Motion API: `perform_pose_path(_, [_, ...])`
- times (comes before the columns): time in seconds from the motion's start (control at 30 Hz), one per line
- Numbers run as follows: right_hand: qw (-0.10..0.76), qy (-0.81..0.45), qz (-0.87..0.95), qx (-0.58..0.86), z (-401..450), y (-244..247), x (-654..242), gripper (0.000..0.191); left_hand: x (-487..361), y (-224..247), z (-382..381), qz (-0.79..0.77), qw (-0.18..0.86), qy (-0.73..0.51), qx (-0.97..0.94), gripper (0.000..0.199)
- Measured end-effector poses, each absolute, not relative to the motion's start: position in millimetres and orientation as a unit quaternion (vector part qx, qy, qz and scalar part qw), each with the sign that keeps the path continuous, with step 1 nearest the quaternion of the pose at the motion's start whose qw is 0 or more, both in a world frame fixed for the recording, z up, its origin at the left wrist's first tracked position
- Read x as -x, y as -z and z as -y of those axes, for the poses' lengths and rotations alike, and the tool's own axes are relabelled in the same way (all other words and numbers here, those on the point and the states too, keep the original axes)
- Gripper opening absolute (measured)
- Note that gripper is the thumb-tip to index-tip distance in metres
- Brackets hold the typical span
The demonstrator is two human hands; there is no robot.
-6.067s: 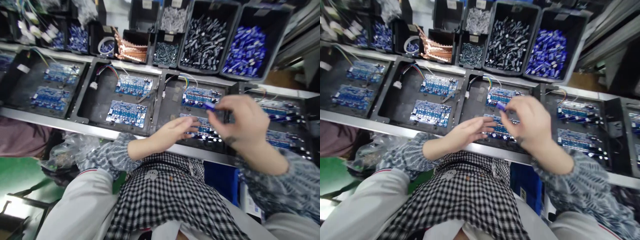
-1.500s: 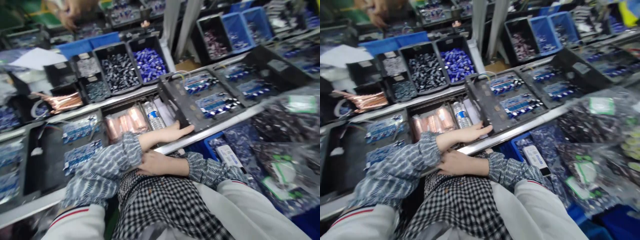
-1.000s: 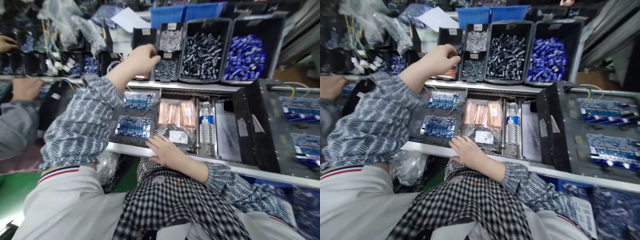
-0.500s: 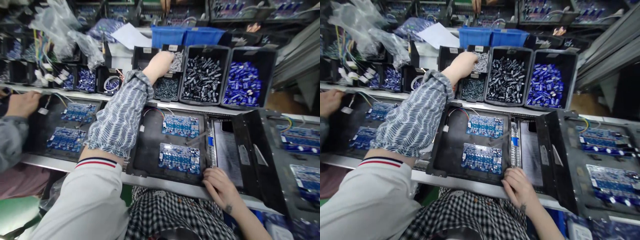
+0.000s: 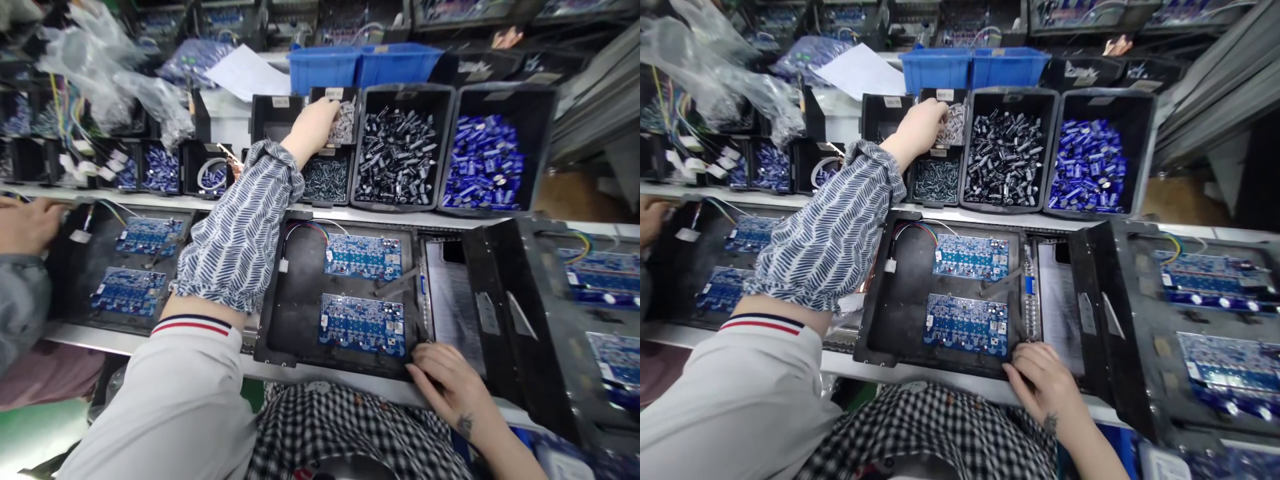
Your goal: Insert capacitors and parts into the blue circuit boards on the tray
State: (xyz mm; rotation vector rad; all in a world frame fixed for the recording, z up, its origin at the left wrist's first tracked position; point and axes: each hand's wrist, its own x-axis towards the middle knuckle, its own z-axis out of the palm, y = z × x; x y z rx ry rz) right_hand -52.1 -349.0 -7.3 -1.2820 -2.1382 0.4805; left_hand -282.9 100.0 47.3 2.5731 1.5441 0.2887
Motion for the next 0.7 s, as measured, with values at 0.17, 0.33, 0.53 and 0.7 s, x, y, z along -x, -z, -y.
perform_pose_path(0.17, [0.305,-0.158,0.811,0.473,333.2,-18.5,68.1,0.012,281.9,-47.4,-86.4,-0.52,0.079,-0.137,-0.839,0.037])
perform_pose_path(0.33, [0.323,-0.137,0.809,0.471,322.0,-29.6,77.3,0.015,283.6,-48.1,-89.1,-0.525,0.116,-0.211,-0.816,0.033])
perform_pose_path(0.53, [0.373,-0.092,0.691,0.612,287.8,-36.8,65.7,0.012,260.0,-50.1,-14.9,-0.42,0.372,-0.238,-0.793,0.033])
perform_pose_path(0.7, [0.409,-0.172,0.656,0.611,245.2,-46.2,68.2,0.035,253.3,-55.3,96.6,-0.258,0.675,-0.092,-0.685,0.055])
